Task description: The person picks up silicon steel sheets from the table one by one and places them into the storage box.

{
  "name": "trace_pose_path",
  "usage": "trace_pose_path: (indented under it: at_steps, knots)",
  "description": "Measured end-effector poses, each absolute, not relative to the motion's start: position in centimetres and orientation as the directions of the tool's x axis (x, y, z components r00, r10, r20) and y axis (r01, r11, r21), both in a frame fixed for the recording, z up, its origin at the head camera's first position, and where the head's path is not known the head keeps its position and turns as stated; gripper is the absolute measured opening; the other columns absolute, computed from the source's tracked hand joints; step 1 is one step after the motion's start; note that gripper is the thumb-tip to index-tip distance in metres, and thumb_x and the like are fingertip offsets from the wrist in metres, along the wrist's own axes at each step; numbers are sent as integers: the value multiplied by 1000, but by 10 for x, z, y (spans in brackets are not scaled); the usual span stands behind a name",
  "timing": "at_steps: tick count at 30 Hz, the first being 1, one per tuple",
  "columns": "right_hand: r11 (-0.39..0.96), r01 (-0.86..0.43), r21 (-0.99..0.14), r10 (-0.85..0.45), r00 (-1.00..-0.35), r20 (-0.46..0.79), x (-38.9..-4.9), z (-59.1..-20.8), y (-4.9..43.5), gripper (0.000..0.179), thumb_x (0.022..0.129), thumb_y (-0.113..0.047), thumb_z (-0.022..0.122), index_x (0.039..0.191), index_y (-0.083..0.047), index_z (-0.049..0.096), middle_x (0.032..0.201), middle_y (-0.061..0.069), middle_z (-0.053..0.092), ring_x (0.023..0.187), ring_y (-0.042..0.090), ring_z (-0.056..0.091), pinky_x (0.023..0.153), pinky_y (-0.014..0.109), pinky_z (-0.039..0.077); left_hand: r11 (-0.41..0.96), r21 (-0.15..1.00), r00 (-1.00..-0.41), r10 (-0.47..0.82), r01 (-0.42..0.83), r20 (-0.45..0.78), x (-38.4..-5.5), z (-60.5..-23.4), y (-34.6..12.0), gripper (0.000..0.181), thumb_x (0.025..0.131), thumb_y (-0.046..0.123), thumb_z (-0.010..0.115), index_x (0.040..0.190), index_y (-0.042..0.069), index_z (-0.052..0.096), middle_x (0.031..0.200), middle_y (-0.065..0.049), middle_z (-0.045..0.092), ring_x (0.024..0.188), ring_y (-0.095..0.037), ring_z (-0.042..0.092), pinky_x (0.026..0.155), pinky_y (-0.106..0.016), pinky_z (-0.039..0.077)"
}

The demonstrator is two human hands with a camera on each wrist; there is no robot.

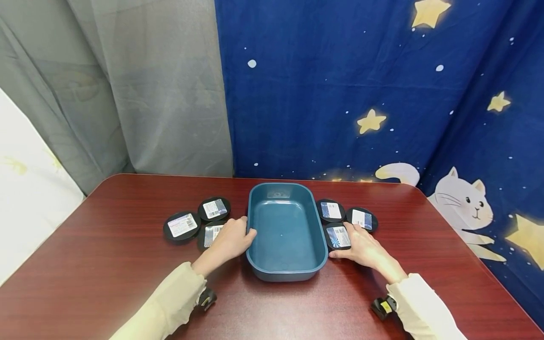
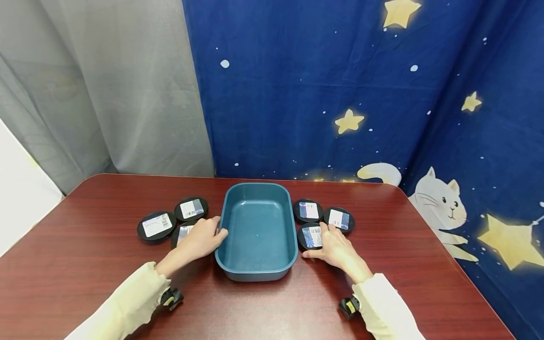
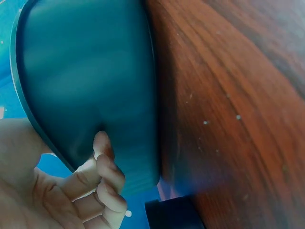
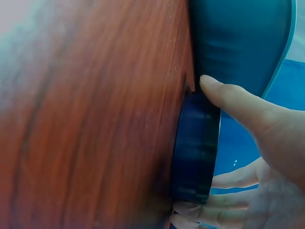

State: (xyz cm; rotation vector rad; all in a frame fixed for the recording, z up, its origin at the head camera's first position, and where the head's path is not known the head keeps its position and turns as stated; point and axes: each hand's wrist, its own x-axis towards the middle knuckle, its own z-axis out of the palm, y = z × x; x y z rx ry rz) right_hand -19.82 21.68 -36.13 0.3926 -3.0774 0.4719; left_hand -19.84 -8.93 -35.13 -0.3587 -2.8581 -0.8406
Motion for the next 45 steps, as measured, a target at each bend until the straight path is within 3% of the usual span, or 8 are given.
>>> trace_pose_path:
  at_steps: [8, 17, 31, 38, 45]
  knots:
    - [909, -275, -312, -281, -959, 28, -206, -364, 219, 88, 58, -40, 79, 116, 15, 41, 104, 27, 53, 98, 38, 48, 87, 49, 37, 811, 525, -963, 171, 258, 210, -200, -352, -90, 19, 79, 10, 52, 87, -7, 58, 58, -7, 50, 55, -17, 50, 53, -30, 41]
    - [917, -250, -313, -274, -961, -35, -208, -361, 220, 89, 57, -35, 79, 117, 17, 39, 112, 33, 48, 113, 48, 37, 93, 52, 31, 812, 530, -968, 172, 246, 185, -202, -353, -89, 23, 80, 11, 52, 91, -9, 57, 60, -10, 52, 55, -17, 51, 52, -29, 42]
    - [888, -302, -347, -308, -951, 41, -209, -368, 226, 77, 55, -33, 79, 107, 13, 45, 94, 20, 53, 92, 34, 48, 85, 49, 38, 797, 560, -974, 181, 228, 138, -203, -354, -91, 18, 80, 11, 52, 82, -6, 57, 59, -7, 47, 54, -17, 48, 49, -26, 39]
    - [836, -325, -443, -328, -942, 72, -208, -367, 229, 60, 55, -33, 80, 95, 5, 54, 81, 6, 53, 74, 17, 48, 66, 32, 41, 795, 571, -978, 182, 207, 101, -205, -353, -91, 18, 81, 12, 51, 82, -5, 56, 59, -7, 46, 55, -18, 48, 50, -27, 38]
    - [832, -301, -466, -299, -951, 80, -202, -363, 229, 70, 57, -30, 79, 106, 10, 49, 90, 12, 55, 79, 22, 52, 71, 37, 42, 791, 577, -979, 188, 201, 82, -205, -353, -92, 16, 82, 12, 50, 78, -2, 56, 59, -6, 45, 56, -18, 47, 52, -27, 38]
